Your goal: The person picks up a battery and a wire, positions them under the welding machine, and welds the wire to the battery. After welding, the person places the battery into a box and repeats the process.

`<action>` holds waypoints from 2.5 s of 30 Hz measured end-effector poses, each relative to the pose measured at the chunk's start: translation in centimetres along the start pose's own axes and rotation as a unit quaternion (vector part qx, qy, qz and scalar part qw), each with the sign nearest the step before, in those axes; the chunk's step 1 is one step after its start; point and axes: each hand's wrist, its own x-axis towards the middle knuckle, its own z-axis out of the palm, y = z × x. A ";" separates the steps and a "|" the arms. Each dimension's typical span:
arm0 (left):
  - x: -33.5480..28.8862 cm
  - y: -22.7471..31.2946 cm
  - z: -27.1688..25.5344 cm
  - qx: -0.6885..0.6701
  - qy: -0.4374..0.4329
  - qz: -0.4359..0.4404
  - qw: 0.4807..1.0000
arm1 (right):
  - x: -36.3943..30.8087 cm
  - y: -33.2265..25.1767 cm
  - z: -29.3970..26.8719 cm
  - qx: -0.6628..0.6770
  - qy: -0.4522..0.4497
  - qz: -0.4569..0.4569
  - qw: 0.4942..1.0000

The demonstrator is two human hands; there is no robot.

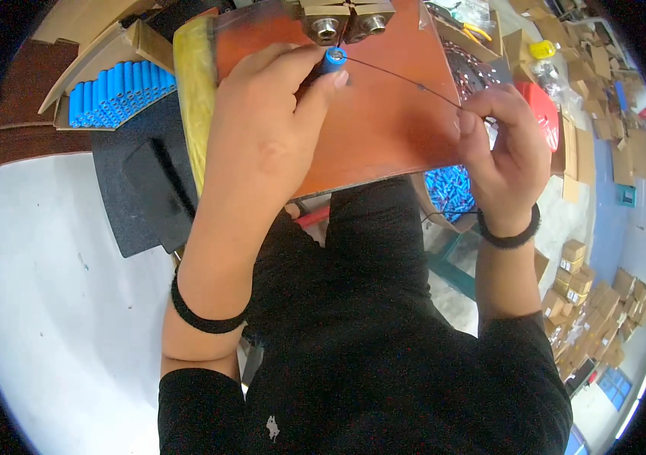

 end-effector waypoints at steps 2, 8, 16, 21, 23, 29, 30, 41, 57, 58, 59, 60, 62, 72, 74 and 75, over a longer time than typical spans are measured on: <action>0.0 0.1 0.0 -0.002 0.001 0.000 1.000 | 0.2 -0.2 0.0 0.002 0.021 -0.024 1.000; -1.2 1.9 -1.7 0.037 -0.071 -0.042 0.996 | 0.8 -1.6 -1.3 0.062 0.022 0.064 0.996; -5.8 4.0 -5.1 -0.267 -0.211 0.034 0.940 | -3.3 -3.1 -3.5 0.292 -0.051 0.332 0.895; -3.8 2.9 -4.9 -0.090 -0.080 0.029 0.992 | -0.6 -2.9 -1.5 0.363 -0.076 0.303 0.878; -2.2 3.2 -4.6 -0.053 -0.061 0.007 0.997 | 0.0 -2.9 -1.1 0.388 -0.087 0.290 0.871; -0.3 2.7 -2.6 0.077 -0.099 -0.013 0.992 | 1.5 -1.9 1.9 0.299 -0.095 0.211 0.926; -0.3 2.5 -2.1 0.076 -0.094 0.001 0.993 | 1.6 -1.6 2.5 0.289 -0.084 0.200 0.933; 0.2 1.1 -0.1 0.036 -0.031 -0.020 0.999 | 1.8 -0.3 4.8 0.227 -0.052 0.173 0.957; 0.5 0.7 -0.1 0.083 -0.038 0.006 0.996 | 2.0 0.1 5.7 0.181 -0.018 0.140 0.973; 0.5 0.7 -0.1 0.083 -0.038 0.006 0.996 | 2.0 0.1 5.7 0.182 -0.019 0.138 0.973; 0.6 0.7 0.0 0.073 -0.025 0.012 0.997 | 2.0 -0.1 5.7 0.181 -0.020 0.138 0.973; 0.6 0.7 0.1 0.063 -0.013 0.018 0.998 | 2.0 -0.4 5.7 0.156 -0.020 0.143 0.977; 0.5 0.5 0.1 0.063 -0.007 0.023 0.998 | 2.1 -0.7 5.6 0.131 -0.019 0.146 0.980; 0.5 0.9 0.0 0.080 -0.032 -0.004 0.996 | 2.4 -0.8 5.2 0.081 -0.029 0.127 0.988; 0.6 1.1 0.0 0.079 -0.033 -0.007 0.996 | 2.2 -0.6 5.2 0.090 -0.024 0.125 0.988; 0.7 1.1 0.0 0.078 -0.033 -0.009 0.996 | 2.0 -0.6 5.0 0.077 -0.040 0.120 0.989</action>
